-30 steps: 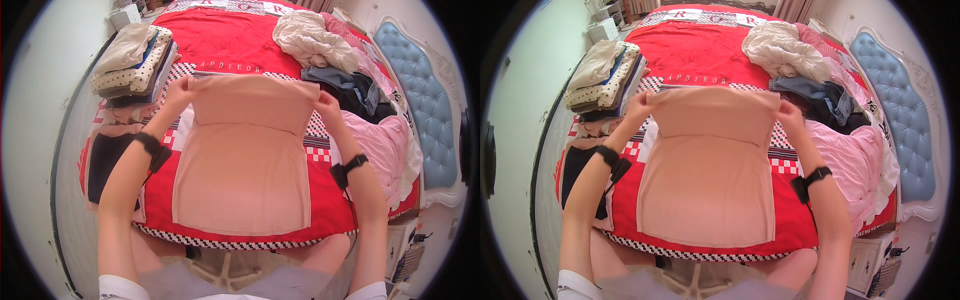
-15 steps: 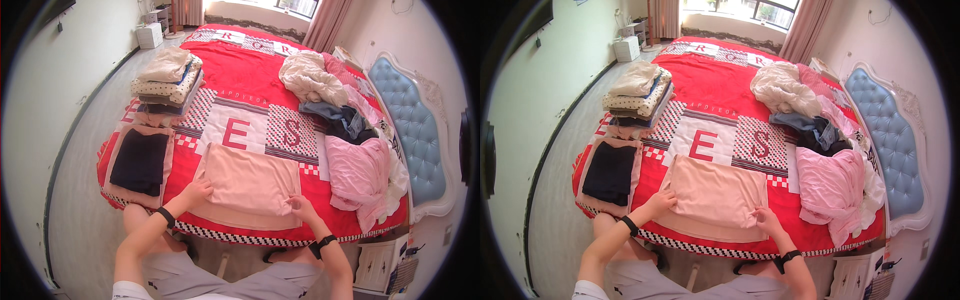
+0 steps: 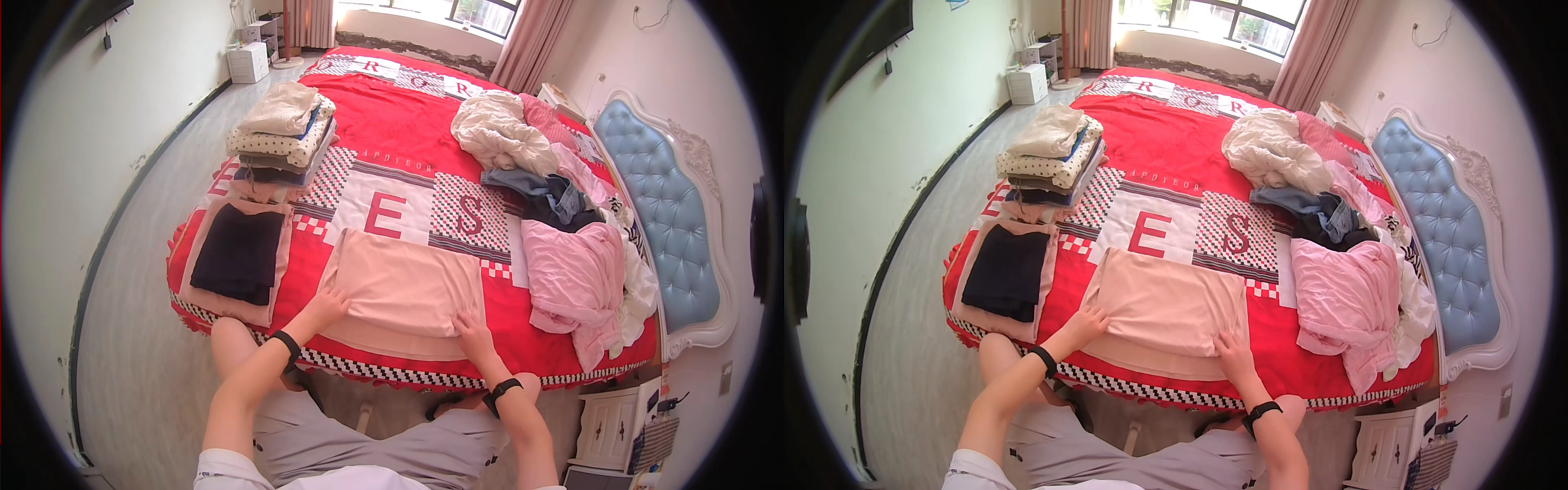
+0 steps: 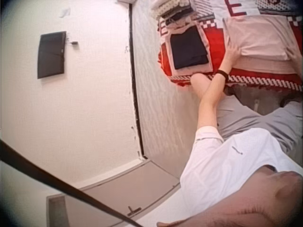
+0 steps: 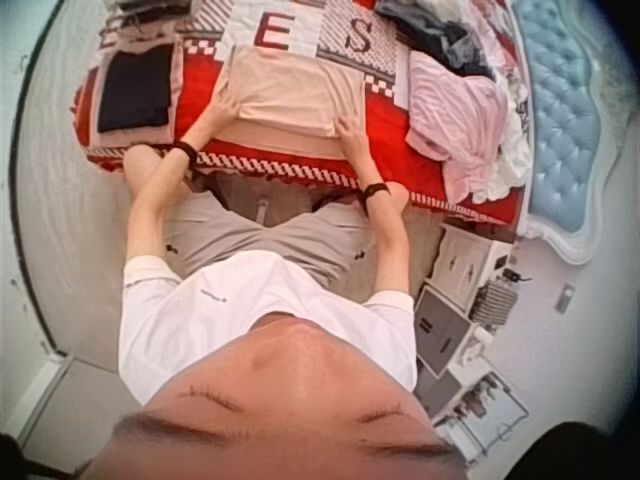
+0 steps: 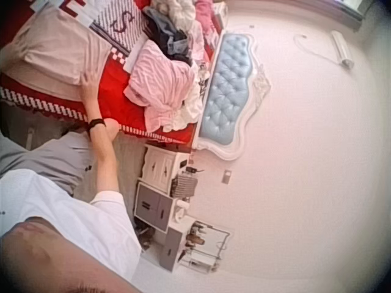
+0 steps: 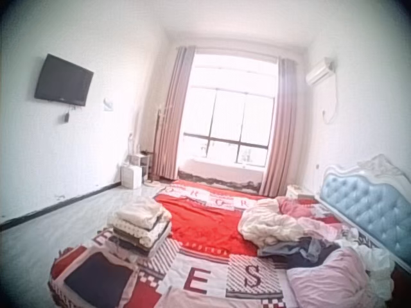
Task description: Folding a pinkish-tan dress or long garment on a bed.
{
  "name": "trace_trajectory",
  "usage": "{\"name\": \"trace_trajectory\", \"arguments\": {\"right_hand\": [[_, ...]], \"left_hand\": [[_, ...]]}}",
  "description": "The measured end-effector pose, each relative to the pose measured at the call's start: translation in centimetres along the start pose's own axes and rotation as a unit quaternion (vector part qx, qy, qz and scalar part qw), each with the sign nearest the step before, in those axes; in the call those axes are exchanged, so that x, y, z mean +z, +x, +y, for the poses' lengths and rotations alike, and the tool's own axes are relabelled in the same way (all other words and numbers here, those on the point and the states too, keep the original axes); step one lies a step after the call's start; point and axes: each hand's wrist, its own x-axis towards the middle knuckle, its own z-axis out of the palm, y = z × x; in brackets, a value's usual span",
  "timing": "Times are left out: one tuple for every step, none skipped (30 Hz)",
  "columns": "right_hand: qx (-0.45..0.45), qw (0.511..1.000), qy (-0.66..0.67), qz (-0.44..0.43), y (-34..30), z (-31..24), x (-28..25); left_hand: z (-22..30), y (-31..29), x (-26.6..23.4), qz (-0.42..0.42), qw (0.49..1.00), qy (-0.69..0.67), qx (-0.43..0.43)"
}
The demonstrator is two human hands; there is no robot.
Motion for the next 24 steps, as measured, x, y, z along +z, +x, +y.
{"name": "trace_trajectory", "arguments": {"right_hand": [[0.001,1.0,0.0,0.001,-0.3,0.3,0.3],[0.003,1.0,-0.006,0.008,-0.7,0.7,0.4],[0.005,1.0,-0.008,0.014,-0.9,0.3,0.2],[0.006,1.0,-0.005,0.012,-1.0,0.2,-0.1],[0.005,1.0,-0.015,0.006,-0.9,0.4,-0.4],[0.006,1.0,-0.027,0.0,-1.0,0.4,-1.0],[0.01,1.0,-0.027,-0.001,-1.4,0.6,-1.1],[-0.001,0.999,-0.032,-0.013,-1.8,0.7,-1.2],[-0.012,0.999,-0.035,-0.025,-2.1,0.3,-1.4],[-0.008,0.999,-0.033,-0.026,-2.1,0.1,-1.5],[-0.004,0.998,-0.052,-0.023,-1.9,-0.1,-1.7],[-0.001,0.997,-0.075,-0.018,-1.8,-0.1,-2.0],[0.0,0.997,-0.076,-0.016,-1.9,0.0,-1.7],[0.006,0.997,-0.068,-0.027,-1.9,0.0,-1.3],[0.014,0.997,-0.061,-0.041,-2.2,0.1,-1.0],[0.015,0.997,-0.062,-0.042,-2.4,0.2,-0.9],[0.03,0.997,-0.034,-0.059,-2.5,0.3,-0.7],[0.041,0.996,-0.003,-0.074,-2.1,-0.1,-0.7],[0.04,0.997,-0.002,-0.072,-2.1,-0.4,-1.0],[0.081,0.99,0.089,-0.074,-2.4,-0.7,-1.4],[0.12,0.974,0.177,-0.073,-2.3,-1.0,-2.0],[0.12,0.974,0.176,-0.071,-2.1,-0.5,-1.5],[0.144,0.974,0.171,-0.038,-1.7,0.1,-0.7],[0.172,0.971,0.163,-0.006,-1.6,1.0,0.1]], "left_hand": [[0.2,0.0,-0.2,0.009,1.0,-0.003,0.005],[0.4,0.0,-0.3,0.017,1.0,-0.006,0.01],[0.4,-0.4,-0.5,0.014,1.0,-0.006,0.01],[0.4,-0.6,-0.7,-0.004,1.0,-0.025,0.008],[0.3,-0.9,-0.9,-0.023,0.999,-0.044,0.007],[0.4,-1.1,-1.3,-0.024,0.999,-0.046,0.011],[0.5,-1.3,-1.8,-0.034,0.998,-0.052,0.014],[0.7,-1.4,-2.1,-0.044,0.997,-0.059,0.017],[0.9,-1.7,-2.2,-0.048,0.997,-0.06,0.02],[1.2,-2.0,-2.2,-0.054,0.996,-0.064,0.009],[1.5,-2.3,-2.3,-0.061,0.996,-0.067,-0.003],[1.6,-2.3,-1.9,-0.06,0.996,-0.067,-0.001],[1.7,-2.3,-1.5,-0.04,0.997,-0.072,-0.005],[1.7,-2.3,-1.1,-0.019,0.997,-0.076,-0.009],[1.9,-2.2,-1.0,-0.019,0.997,-0.079,-0.008],[2.1,-2.0,-0.8,-0.037,0.996,-0.084,-0.011],[2.2,-1.8,-0.7,-0.055,0.994,-0.09,-0.015],[2.4,-1.9,-1.3,-0.056,0.994,-0.088,-0.016],[2.7,-1.9,-2.0,-0.065,0.981,-0.162,-0.087],[2.9,-1.7,-2.4,-0.074,0.956,-0.235,-0.158],[2.9,-1.2,-2.2,-0.071,0.957,-0.233,-0.157],[2.9,-0.7,-1.6,0.029,0.939,-0.241,-0.244],[2.7,-0.1,-0.8,0.129,0.904,-0.246,-0.326],[2.0,0.6,0.5,0.13,0.904,-0.249,-0.322]]}}
